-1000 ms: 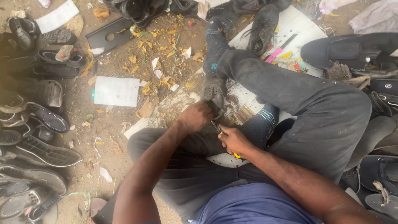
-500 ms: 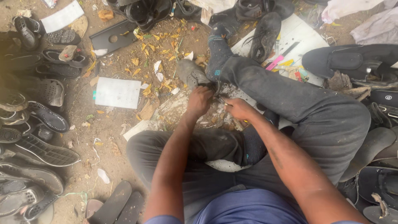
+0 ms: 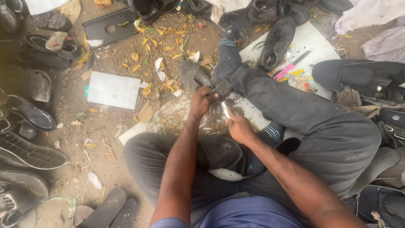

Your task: The person sits on the ground and uses a knife to scrape and clean the sole of a black shoe. They hold the shoe with one hand and use the knife to remove material from the bottom surface, occasionally turning the shoe to access different areas.

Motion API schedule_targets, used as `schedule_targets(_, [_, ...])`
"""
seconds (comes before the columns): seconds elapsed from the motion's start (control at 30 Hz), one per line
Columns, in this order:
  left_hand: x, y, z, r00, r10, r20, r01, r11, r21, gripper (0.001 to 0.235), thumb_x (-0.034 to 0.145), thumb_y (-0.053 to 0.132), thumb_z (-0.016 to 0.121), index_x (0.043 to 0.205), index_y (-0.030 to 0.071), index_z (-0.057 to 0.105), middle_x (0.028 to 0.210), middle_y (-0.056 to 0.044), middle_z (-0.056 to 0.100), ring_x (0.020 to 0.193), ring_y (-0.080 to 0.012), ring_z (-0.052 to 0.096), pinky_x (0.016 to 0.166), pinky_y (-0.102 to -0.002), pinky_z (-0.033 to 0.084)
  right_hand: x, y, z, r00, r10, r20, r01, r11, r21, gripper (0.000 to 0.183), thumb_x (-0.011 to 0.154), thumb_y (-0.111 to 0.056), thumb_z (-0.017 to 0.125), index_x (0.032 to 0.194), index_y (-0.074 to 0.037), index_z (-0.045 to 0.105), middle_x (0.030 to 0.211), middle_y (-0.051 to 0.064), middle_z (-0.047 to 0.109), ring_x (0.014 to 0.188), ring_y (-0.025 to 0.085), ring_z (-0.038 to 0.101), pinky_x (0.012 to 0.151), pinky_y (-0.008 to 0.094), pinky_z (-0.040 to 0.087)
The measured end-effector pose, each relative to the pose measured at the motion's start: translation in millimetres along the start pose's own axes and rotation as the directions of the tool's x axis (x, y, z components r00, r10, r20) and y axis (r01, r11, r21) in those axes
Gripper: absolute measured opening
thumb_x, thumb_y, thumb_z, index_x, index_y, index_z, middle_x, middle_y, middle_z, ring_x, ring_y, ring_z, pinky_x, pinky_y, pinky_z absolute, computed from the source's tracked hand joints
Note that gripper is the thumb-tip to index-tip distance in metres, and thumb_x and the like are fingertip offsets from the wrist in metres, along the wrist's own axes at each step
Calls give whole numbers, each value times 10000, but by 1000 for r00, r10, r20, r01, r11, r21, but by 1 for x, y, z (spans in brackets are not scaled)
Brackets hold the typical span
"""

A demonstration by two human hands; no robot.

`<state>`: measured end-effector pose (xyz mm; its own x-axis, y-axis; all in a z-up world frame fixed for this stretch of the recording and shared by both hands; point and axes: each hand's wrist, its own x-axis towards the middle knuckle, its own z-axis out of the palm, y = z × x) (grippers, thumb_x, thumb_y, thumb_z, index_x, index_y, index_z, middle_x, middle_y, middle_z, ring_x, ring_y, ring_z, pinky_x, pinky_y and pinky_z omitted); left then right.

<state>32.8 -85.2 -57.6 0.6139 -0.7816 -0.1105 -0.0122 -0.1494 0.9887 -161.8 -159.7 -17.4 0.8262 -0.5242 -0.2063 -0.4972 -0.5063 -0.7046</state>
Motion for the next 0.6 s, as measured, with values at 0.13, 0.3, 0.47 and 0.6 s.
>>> schedule_targets(0.13, [1, 0, -7, 1000, 26, 2, -25, 989, -148, 104, 896, 112, 766, 934, 17, 746, 861, -37, 682, 726, -125, 643, 647, -299, 511, 35, -10, 18, 998, 59, -11, -60, 997, -51, 351, 1048, -259, 570, 1343, -74, 613, 929, 228, 720, 885, 407, 712, 788, 498, 544])
schedule_targets(0.3, [0, -1, -5, 977, -151, -152, 100, 950, -295, 92, 897, 68, 746, 952, -6, 745, 799, -47, 689, 681, -132, 602, 620, -307, 492, -7, -34, 21, 997, 81, -7, -81, 997, 9, 505, 988, -232, 578, 1461, -65, 520, 869, 261, 699, 802, 423, 689, 707, 514, 522])
schedule_targets(0.47, [5, -27, 0, 984, -94, -152, -5, 835, -550, 94, 941, 69, 710, 988, -5, 745, 857, -59, 727, 742, -131, 627, 704, -297, 513, 23, -54, 35, 966, 259, 4, -252, 939, 233, 483, 1002, -230, 548, 1457, -69, 517, 821, 246, 703, 674, 364, 705, 629, 466, 537])
schedule_targets(0.6, [18, -35, -4, 971, -175, -164, -3, 677, -736, 141, 981, 62, 698, 1087, -23, 737, 890, -66, 701, 753, -148, 595, 680, -302, 474, -9, -34, 75, 976, 206, 67, -217, 942, 258, 480, 953, -189, 552, 1425, -105, 557, 860, 186, 713, 600, 285, 698, 507, 411, 560])
